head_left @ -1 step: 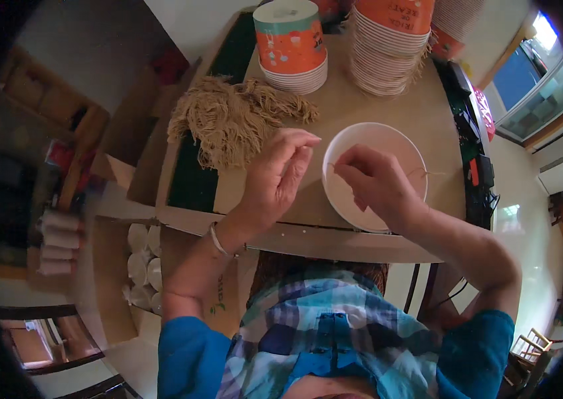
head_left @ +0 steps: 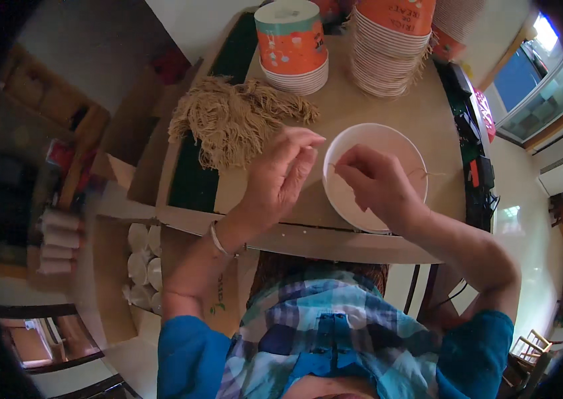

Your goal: Manually thread and tie string handles onto paper buckets.

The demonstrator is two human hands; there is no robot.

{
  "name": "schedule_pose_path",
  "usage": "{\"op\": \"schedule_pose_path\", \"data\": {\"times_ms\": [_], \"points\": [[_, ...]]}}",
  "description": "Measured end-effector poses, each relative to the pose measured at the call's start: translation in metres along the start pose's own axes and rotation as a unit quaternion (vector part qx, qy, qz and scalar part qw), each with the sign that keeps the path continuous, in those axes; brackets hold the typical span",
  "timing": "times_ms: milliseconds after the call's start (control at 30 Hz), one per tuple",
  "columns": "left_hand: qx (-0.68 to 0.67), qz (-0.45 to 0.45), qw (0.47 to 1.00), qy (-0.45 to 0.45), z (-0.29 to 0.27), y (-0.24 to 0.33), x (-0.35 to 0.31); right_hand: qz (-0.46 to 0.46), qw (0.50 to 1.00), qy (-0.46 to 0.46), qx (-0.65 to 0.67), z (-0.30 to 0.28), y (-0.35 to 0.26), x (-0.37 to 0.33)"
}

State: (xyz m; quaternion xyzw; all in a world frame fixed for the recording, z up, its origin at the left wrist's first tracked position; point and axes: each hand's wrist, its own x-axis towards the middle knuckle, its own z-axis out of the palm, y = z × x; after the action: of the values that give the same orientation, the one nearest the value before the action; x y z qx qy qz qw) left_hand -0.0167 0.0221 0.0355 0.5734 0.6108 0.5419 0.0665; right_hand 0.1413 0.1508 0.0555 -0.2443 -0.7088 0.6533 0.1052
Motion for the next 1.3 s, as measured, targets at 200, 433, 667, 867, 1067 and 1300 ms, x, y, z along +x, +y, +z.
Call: {"op": "schedule_pose_path", "data": {"times_ms": [200,433,667,867,1067,1300], "points": [[0.098,0.120,0.984,-0.085,0.002,0.012,0.014,-0.181,0.976,0.037,-0.114,0.001,-0.003,-0.013],[0.003,0.035,0.994,-0.106,0.005,0.019,0.007,-0.236,0.965,0.041,-0.108,0.001,-0.007,-0.017],[-0.061,-0.049,0.989,-0.125,0.000,0.027,0.007,-0.238,0.960,0.035,-0.144,-0.002,-0.005,-0.012],[-0.084,-0.091,0.981,-0.152,-0.007,0.029,0.013,-0.195,0.975,0.007,-0.104,-0.005,-0.003,-0.010],[-0.100,-0.151,0.967,-0.177,-0.014,0.028,0.022,-0.215,0.964,-0.007,-0.159,-0.012,-0.007,-0.005],[-0.061,-0.124,0.974,-0.180,-0.017,0.028,0.030,-0.198,0.965,-0.007,-0.170,-0.012,-0.010,-0.003]]}}
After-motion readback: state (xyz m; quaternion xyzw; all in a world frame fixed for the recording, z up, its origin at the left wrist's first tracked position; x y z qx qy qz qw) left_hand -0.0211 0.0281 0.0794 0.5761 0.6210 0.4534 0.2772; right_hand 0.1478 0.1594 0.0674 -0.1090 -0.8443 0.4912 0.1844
